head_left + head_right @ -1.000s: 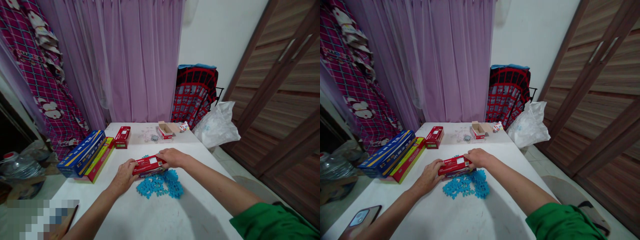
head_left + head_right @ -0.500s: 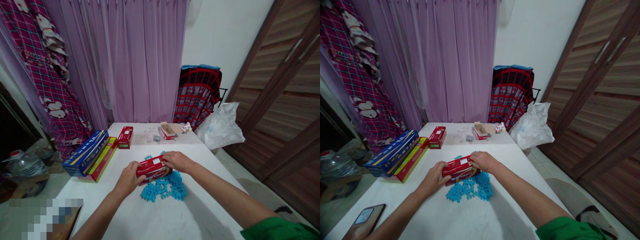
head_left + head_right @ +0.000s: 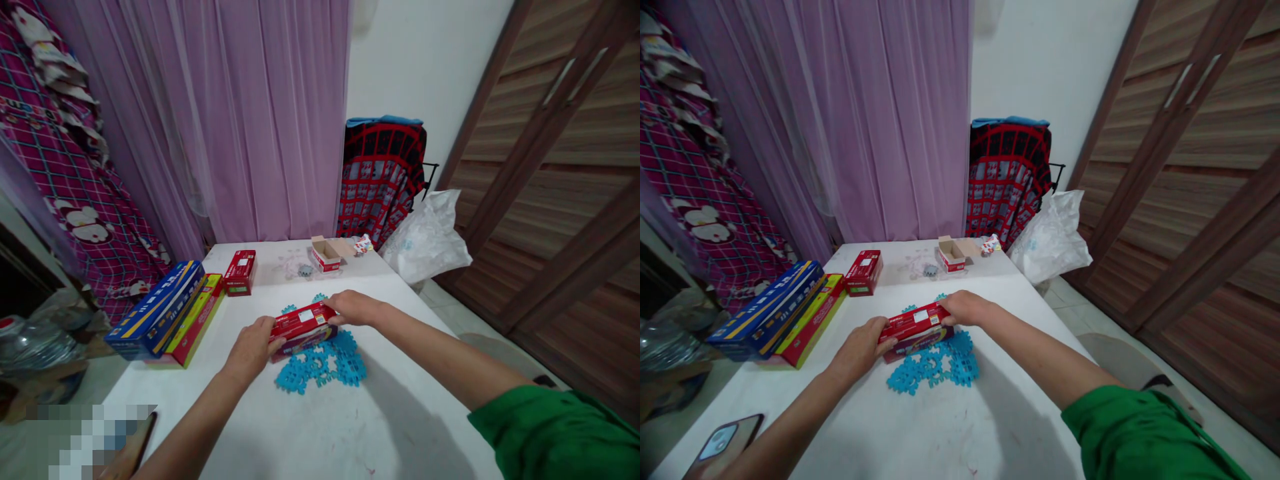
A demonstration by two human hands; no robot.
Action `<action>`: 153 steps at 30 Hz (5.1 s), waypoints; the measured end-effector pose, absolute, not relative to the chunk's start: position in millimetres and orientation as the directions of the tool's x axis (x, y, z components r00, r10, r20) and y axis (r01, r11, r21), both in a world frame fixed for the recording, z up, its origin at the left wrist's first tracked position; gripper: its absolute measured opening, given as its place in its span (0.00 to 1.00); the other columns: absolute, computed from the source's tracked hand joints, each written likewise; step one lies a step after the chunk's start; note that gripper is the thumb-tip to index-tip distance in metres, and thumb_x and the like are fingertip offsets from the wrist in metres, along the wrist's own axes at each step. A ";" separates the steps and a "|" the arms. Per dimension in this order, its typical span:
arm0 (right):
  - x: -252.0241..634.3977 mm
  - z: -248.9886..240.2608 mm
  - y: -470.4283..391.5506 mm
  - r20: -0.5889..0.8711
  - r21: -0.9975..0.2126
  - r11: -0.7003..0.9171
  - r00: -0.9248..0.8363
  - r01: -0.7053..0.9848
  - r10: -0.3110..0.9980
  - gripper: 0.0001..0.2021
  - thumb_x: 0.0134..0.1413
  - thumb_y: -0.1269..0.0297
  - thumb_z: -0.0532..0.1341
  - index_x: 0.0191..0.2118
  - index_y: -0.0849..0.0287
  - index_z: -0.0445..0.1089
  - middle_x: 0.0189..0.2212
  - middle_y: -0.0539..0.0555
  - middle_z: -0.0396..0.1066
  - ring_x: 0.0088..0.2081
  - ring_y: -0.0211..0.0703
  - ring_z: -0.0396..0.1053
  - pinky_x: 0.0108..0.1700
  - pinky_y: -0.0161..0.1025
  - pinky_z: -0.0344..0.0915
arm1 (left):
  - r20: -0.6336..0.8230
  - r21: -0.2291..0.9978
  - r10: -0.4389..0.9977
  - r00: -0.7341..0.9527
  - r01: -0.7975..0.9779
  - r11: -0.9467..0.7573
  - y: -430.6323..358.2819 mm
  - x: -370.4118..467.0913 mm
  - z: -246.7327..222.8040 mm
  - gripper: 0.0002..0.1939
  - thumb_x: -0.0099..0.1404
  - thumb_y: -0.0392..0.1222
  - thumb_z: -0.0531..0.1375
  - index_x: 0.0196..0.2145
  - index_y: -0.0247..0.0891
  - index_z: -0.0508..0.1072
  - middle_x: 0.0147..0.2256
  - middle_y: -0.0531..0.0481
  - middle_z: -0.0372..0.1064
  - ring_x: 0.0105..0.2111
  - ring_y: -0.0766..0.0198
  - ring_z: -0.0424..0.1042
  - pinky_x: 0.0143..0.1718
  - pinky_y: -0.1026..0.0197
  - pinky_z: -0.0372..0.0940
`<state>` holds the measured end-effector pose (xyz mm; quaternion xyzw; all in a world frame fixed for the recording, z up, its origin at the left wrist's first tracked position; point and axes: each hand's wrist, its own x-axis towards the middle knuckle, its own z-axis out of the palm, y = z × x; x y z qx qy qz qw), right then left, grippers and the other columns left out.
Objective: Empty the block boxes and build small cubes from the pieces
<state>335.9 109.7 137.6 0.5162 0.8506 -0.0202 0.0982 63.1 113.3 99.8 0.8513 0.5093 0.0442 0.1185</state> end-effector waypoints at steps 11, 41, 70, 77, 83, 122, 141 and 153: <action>330.4 117.2 109.7 -0.118 0.292 0.472 -0.458 0.832 0.881 0.18 0.67 0.60 0.49 0.49 0.66 0.69 0.37 0.64 0.77 0.37 0.49 0.76 0.38 0.40 0.67 | -0.031 0.241 0.850 0.525 0.830 -0.504 121.0 64.7 100.2 0.13 0.67 0.46 0.54 0.46 0.39 0.68 0.48 0.42 0.73 0.46 0.55 0.74 0.47 0.57 0.63; 355.6 66.5 59.9 0.361 0.274 0.501 -0.571 0.821 0.737 0.16 0.67 0.69 0.47 0.33 0.60 0.70 0.25 0.55 0.70 0.28 0.40 0.66 0.31 0.36 0.59 | 0.259 0.372 0.861 0.438 0.777 -0.508 88.2 52.9 58.8 0.10 0.67 0.43 0.54 0.44 0.43 0.71 0.48 0.48 0.73 0.46 0.58 0.74 0.47 0.55 0.66; 355.7 93.6 90.1 -0.003 -0.356 0.340 -0.365 0.871 0.931 0.35 0.52 0.55 0.65 0.64 0.61 0.58 0.56 0.64 0.62 0.56 0.53 0.64 0.59 0.47 0.60 | 0.026 0.404 0.883 0.468 0.803 -0.438 112.9 60.6 79.2 0.22 0.63 0.44 0.59 0.54 0.39 0.66 0.57 0.42 0.66 0.54 0.56 0.69 0.54 0.56 0.63; 352.9 96.6 91.2 0.002 -0.359 0.356 -0.380 0.863 0.925 0.31 0.54 0.54 0.64 0.61 0.60 0.64 0.51 0.62 0.64 0.51 0.53 0.66 0.56 0.46 0.62 | 0.055 0.402 0.860 0.507 0.777 -0.484 121.2 63.2 73.7 0.25 0.63 0.43 0.57 0.58 0.35 0.66 0.56 0.39 0.66 0.52 0.53 0.70 0.54 0.54 0.63; 366.2 84.9 97.6 0.070 -0.456 0.401 -0.417 0.795 0.906 0.24 0.57 0.55 0.61 0.59 0.52 0.68 0.51 0.58 0.65 0.50 0.48 0.67 0.55 0.42 0.64 | 0.142 0.457 0.826 0.546 0.703 -0.544 131.6 53.4 61.1 0.22 0.65 0.46 0.55 0.56 0.40 0.68 0.54 0.42 0.67 0.51 0.57 0.70 0.55 0.57 0.63; 361.5 103.8 83.7 0.354 -0.437 0.174 -0.009 0.882 0.935 0.13 0.56 0.63 0.57 0.46 0.54 0.72 0.42 0.53 0.76 0.34 0.40 0.72 0.41 0.39 0.67 | 0.352 0.592 0.928 0.120 0.739 -0.321 128.3 41.1 81.0 0.08 0.63 0.48 0.56 0.38 0.45 0.70 0.37 0.55 0.75 0.28 0.67 0.72 0.34 0.63 0.65; 341.4 66.1 85.8 0.235 -0.508 0.101 0.025 0.856 0.972 0.27 0.56 0.56 0.58 0.62 0.53 0.63 0.48 0.56 0.72 0.43 0.45 0.72 0.50 0.41 0.66 | 0.112 0.317 0.959 0.262 0.905 -0.284 119.6 59.9 77.9 0.35 0.64 0.53 0.56 0.65 0.40 0.56 0.63 0.37 0.54 0.58 0.51 0.64 0.56 0.51 0.61; 334.9 108.4 107.0 -0.199 -0.253 -0.030 -0.022 0.967 0.980 0.28 0.44 0.44 0.64 0.51 0.53 0.74 0.46 0.60 0.75 0.45 0.55 0.73 0.42 0.44 0.68 | -0.153 0.228 0.894 0.421 0.896 -0.382 145.1 60.7 100.4 0.37 0.54 0.66 0.58 0.56 0.42 0.71 0.58 0.36 0.64 0.56 0.45 0.67 0.56 0.46 0.60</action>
